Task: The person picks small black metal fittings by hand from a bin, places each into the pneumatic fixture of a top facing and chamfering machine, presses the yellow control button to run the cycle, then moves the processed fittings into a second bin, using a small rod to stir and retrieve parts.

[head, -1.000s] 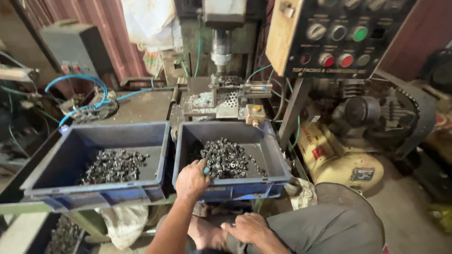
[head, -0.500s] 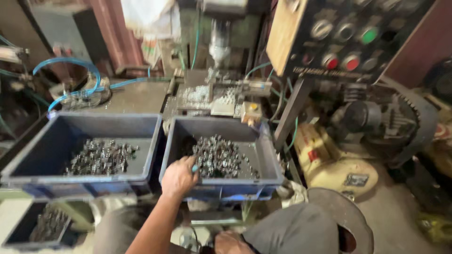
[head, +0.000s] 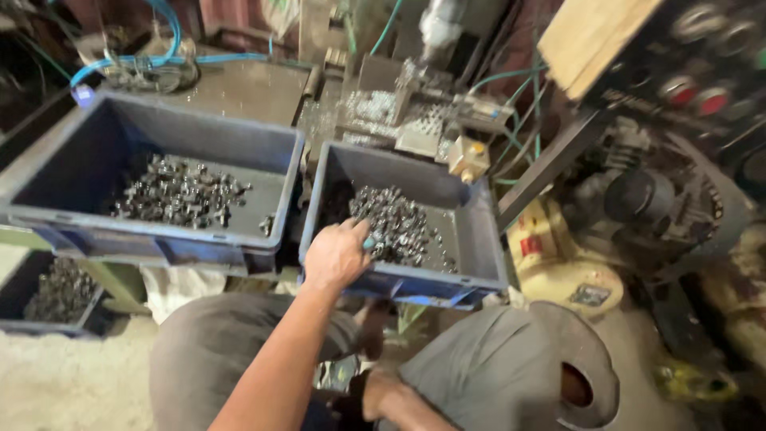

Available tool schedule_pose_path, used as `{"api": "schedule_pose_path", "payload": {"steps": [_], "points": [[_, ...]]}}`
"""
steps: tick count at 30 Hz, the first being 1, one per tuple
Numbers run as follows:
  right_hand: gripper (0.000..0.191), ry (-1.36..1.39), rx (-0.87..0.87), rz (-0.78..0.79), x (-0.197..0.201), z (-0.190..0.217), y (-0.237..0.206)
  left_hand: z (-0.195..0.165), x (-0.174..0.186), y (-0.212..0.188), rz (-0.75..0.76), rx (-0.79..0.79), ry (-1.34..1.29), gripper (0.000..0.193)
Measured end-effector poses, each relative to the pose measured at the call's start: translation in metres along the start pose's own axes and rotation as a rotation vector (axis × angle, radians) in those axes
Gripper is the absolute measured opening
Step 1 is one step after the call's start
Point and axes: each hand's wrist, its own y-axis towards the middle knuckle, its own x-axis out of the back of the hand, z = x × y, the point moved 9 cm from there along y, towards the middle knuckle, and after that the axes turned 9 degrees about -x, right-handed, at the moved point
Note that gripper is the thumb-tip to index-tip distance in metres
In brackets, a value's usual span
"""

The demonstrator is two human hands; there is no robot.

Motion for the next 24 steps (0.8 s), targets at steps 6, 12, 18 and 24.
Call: {"api": "schedule_pose_path", "payload": {"steps": [6, 12, 18, 24], "points": [[0.044, 0.405, -0.094, -0.196, 0.071, -0.033, -0.058, 0.018, -0.022, -0.001, 0.003, 0.066, 0.018, 0.012], [0.031, 0.677, -0.115, -0.571, 0.172, -0.056, -0.123, 0.031, -0.030, -0.007, -0.106, 0.077, -0.069, 0.010], [0.033, 0.898, -0.154, -0.604, 0.234, -0.057, -0.147, 0.038, -0.027, -0.010, -0.153, 0.082, -0.119, 0.006], [0.040, 0.746, -0.030, -0.702, 0.328, -0.046, -0.139, 0.040, 0.002, -0.004, -0.060, 0.104, -0.252, 0.024]]}}
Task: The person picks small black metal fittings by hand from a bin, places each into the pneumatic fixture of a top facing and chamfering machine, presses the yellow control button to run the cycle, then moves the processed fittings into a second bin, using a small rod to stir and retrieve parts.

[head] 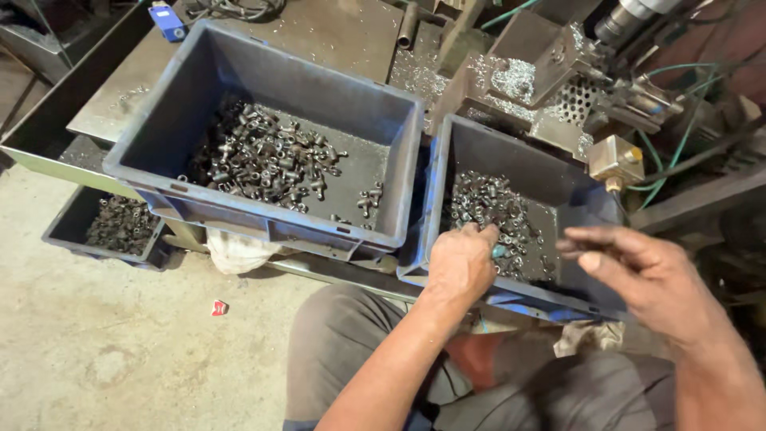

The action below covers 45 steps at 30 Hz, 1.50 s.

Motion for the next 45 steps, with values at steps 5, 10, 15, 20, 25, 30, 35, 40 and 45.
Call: {"api": "schedule_pose_path", "payload": {"steps": [5, 10, 15, 20, 25, 30, 35, 40, 45], "points": [[0.064, 0.577, 0.127, 0.236, -0.028, 0.011, 0.019, 0.055, 0.073, -0.001, -0.316, 0.246, -0.606, 0.033], [0.082, 0.920, 0.143, 0.263, -0.010, -0.012, 0.044, 0.144, 0.155, 0.009, -0.345, 0.371, -0.259, 0.031], [0.056, 0.638, -0.014, 0.073, 0.012, -0.060, 0.086, 0.175, 0.123, 0.038, 0.021, 0.340, 0.262, 0.020], [0.039, 0.622, -0.126, 0.070, 0.008, -0.115, 0.111, 0.227, 0.043, 0.053, 0.533, 0.414, 0.575, 0.024], [0.040, 0.698, -0.179, 0.006, 0.015, -0.170, 0.109, 0.287, -0.009, 0.020, 0.790, 0.482, 0.604, 0.026], [0.043, 0.686, -0.133, 0.018, 0.014, -0.189, 0.106, 0.329, -0.038, 0.009, 0.841, 0.215, 0.649, 0.025], [0.045, 0.686, -0.126, 0.045, 0.010, -0.187, 0.101, 0.339, -0.024, 0.003, 0.675, 0.363, 0.488, 0.032], [0.047, 0.480, -0.138, -0.063, 0.021, -0.175, 0.096, 0.285, 0.007, 0.041, 0.524, 0.335, 0.491, 0.039], [0.047, 0.108, -0.063, -0.189, 0.034, -0.151, 0.083, 0.193, 0.074, 0.042, 0.047, 0.751, 0.075, 0.035]]}}
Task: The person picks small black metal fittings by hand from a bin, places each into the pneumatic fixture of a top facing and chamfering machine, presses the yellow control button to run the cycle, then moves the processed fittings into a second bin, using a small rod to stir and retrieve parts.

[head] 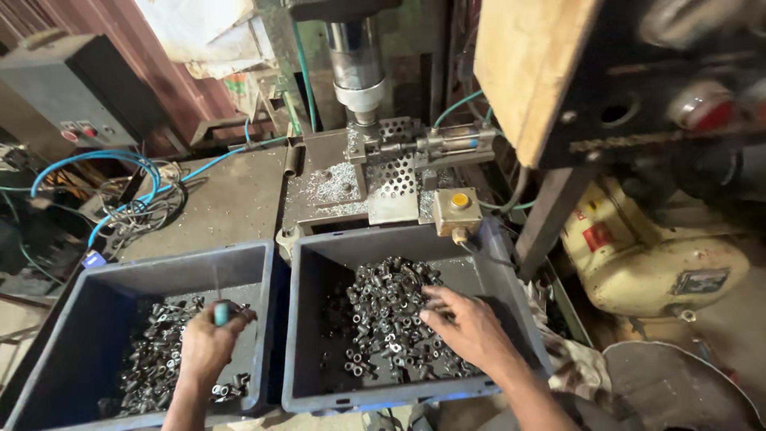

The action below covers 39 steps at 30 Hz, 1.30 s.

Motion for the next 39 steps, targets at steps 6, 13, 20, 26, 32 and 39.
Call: {"api": "schedule_pose_path", "payload": {"steps": [6, 13, 20, 26, 32, 39], "points": [[0.046, -0.045, 0.261, -0.034, -0.011, 0.045, -0.035, -0.125, 0.035, -0.095, -0.203, -0.407, -0.370, 0.021], [0.056, -0.036, 0.676, -0.176, 0.000, 0.112, -0.104, -0.196, -0.097, -0.148, 0.309, -0.092, -1.111, 0.024], [0.036, 0.146, 0.644, -0.199, 0.017, 0.089, -0.092, -0.202, -0.157, -0.171, 0.578, 0.025, -1.234, 0.027], [0.031, 0.545, 0.290, -0.211, 0.010, 0.015, -0.041, -0.222, -0.179, -0.164, 0.632, 0.075, -1.218, 0.051], [0.022, 1.048, 0.045, -0.274, 0.017, -0.046, -0.012, -0.252, -0.195, -0.144, 0.572, -0.220, -0.748, 0.065], [0.023, 1.004, -0.366, -0.038, 0.001, -0.077, 0.002, -0.314, -0.118, -0.063, 0.178, -0.694, 0.249, 0.036]]}}
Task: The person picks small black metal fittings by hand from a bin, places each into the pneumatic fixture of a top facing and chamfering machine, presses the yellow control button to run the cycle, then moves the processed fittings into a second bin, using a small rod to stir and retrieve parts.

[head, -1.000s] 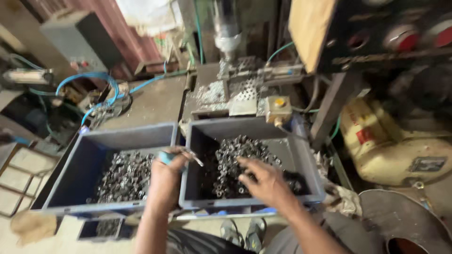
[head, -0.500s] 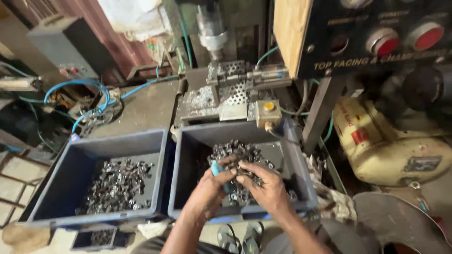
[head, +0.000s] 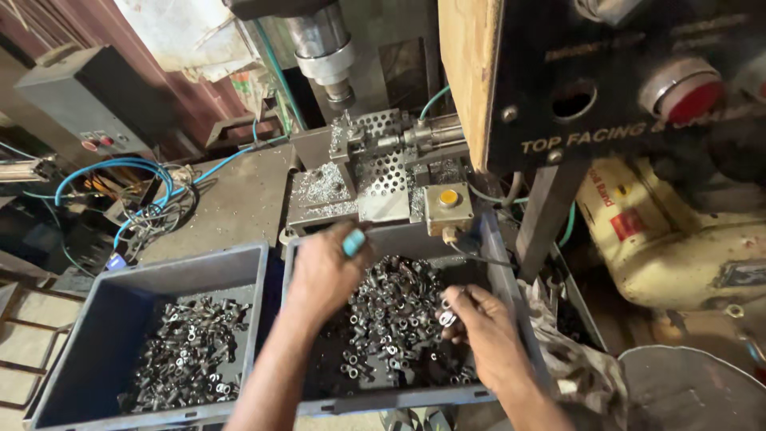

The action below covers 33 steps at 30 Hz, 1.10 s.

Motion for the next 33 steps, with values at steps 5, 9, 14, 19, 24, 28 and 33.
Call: {"api": "schedule_pose_path", "payload": {"steps": [5, 9, 14, 19, 24, 28, 33], "points": [[0.020, -0.123, -0.013, 0.109, -0.018, -0.011, 0.006, -0.016, 0.068, 0.063, -0.120, -0.150, 0.461, 0.023], [0.030, -0.211, -0.025, 0.126, -0.016, -0.017, 0.007, -0.023, 0.076, 0.097, -0.049, -0.134, 0.518, 0.020], [0.031, -0.168, 0.032, 0.139, -0.017, -0.012, 0.005, -0.015, 0.051, 0.119, 0.036, -0.143, 0.577, 0.014], [0.023, -0.185, 0.055, 0.164, -0.018, -0.002, 0.000, 0.030, 0.051, 0.106, -0.012, -0.213, 0.100, 0.020], [0.017, -0.154, -0.010, 0.061, 0.003, -0.009, 0.003, 0.090, 0.015, 0.013, -0.095, -0.067, -0.213, 0.027], [0.016, -0.174, 0.029, 0.124, -0.002, -0.013, 0.011, 0.137, -0.005, -0.043, -0.186, 0.096, -0.355, 0.031], [0.016, -0.041, -0.001, 0.115, -0.008, -0.010, 0.012, 0.157, -0.024, -0.063, -0.160, 0.153, -0.299, 0.031]]}}
